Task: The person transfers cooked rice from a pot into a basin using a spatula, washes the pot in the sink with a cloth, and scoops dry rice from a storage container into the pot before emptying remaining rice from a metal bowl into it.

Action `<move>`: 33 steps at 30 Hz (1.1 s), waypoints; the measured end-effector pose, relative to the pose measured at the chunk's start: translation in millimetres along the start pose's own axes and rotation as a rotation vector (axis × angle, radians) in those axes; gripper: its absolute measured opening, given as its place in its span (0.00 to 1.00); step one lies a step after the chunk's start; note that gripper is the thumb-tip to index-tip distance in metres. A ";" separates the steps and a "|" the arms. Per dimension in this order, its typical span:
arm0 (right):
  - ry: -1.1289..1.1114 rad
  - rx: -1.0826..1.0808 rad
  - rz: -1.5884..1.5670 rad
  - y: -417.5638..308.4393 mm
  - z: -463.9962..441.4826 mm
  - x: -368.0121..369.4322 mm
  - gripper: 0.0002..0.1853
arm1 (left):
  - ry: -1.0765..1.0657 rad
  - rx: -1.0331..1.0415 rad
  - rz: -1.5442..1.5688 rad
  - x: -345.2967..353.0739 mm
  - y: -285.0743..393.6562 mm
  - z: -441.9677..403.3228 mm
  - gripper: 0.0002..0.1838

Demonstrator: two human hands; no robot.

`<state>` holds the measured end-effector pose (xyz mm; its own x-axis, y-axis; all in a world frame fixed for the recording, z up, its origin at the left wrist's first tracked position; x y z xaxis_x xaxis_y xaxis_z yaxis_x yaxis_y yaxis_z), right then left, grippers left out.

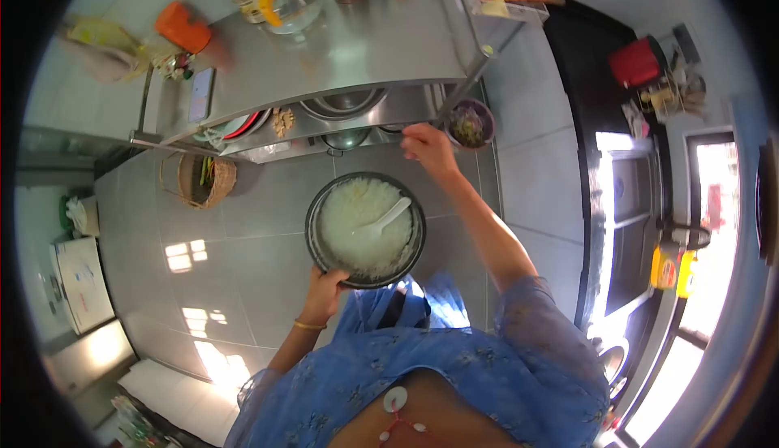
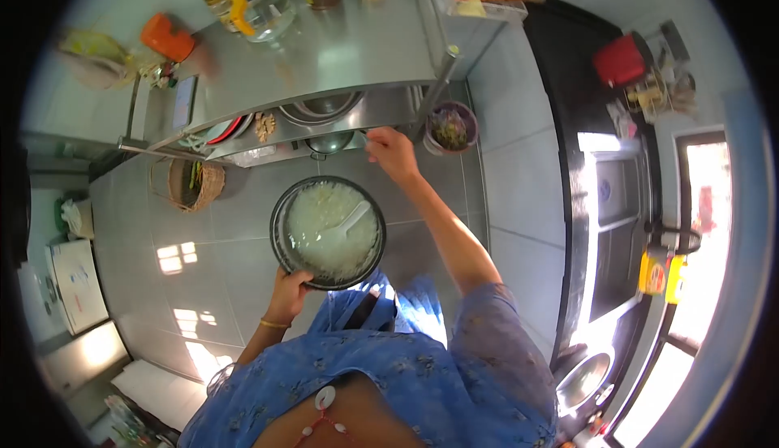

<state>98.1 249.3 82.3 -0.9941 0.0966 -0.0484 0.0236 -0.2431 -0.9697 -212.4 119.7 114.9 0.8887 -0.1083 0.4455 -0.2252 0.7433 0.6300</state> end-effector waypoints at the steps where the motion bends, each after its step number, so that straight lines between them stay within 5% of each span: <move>1: 0.119 -0.168 0.184 -3.6 32.3 -11.3 0.13 | -0.024 -0.014 -0.021 5.9 -0.9 -6.9 0.20; 4: 0.204 -0.282 0.509 -55.5 128.2 -32.8 0.14 | -0.152 -0.079 -0.145 40.0 6.7 -20.6 0.21; 6: -0.055 -0.529 1.189 -66.1 178.9 -40.5 0.08 | -0.279 -0.122 -0.246 65.3 1.3 -28.4 0.22; 9: -0.137 -0.130 1.572 -57.6 241.9 -52.2 0.04 | -0.444 -0.187 -0.348 121.5 -16.5 -23.2 0.20; 13: -0.185 0.341 1.599 -67.2 360.7 -87.4 0.05 | -0.595 -0.276 -0.574 172.0 -80.2 -14.3 0.12; 15: -0.114 0.322 1.573 -71.1 439.5 -105.5 0.06 | -0.687 -0.370 -0.643 215.2 -120.8 4.6 0.09; 21: 0.495 0.563 1.292 -79.6 696.7 -132.0 0.11 | -0.921 -0.477 -0.764 351.2 -221.8 137.1 0.09; 26: 0.735 0.674 1.496 -82.9 826.9 -151.6 0.22 | -1.152 -0.602 -0.765 450.5 -296.1 221.8 0.17; 28: 0.991 0.786 1.510 -67.9 861.0 -168.5 0.26 | -1.298 -0.701 -0.888 480.6 -330.7 239.6 0.20; 33: 1.132 1.078 1.336 -41.4 902.6 -216.3 0.12 | -1.341 -0.812 -0.969 535.2 -400.5 277.0 0.17</move>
<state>217.0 -632.6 349.1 0.0854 -0.2607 -0.9616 0.0458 -0.9631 0.2652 242.9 -418.8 277.2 -0.3949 -0.7287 0.5596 0.6963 0.1600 0.6997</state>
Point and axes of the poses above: each hand's wrist, its own z-axis away from the middle knuckle, its own x-axis out of the palm, y = z × x, the point moved 1 cm from there along -z, towards the middle knuckle, and after that the axes turned 9 degrees about -y, right-handed, at the moved point
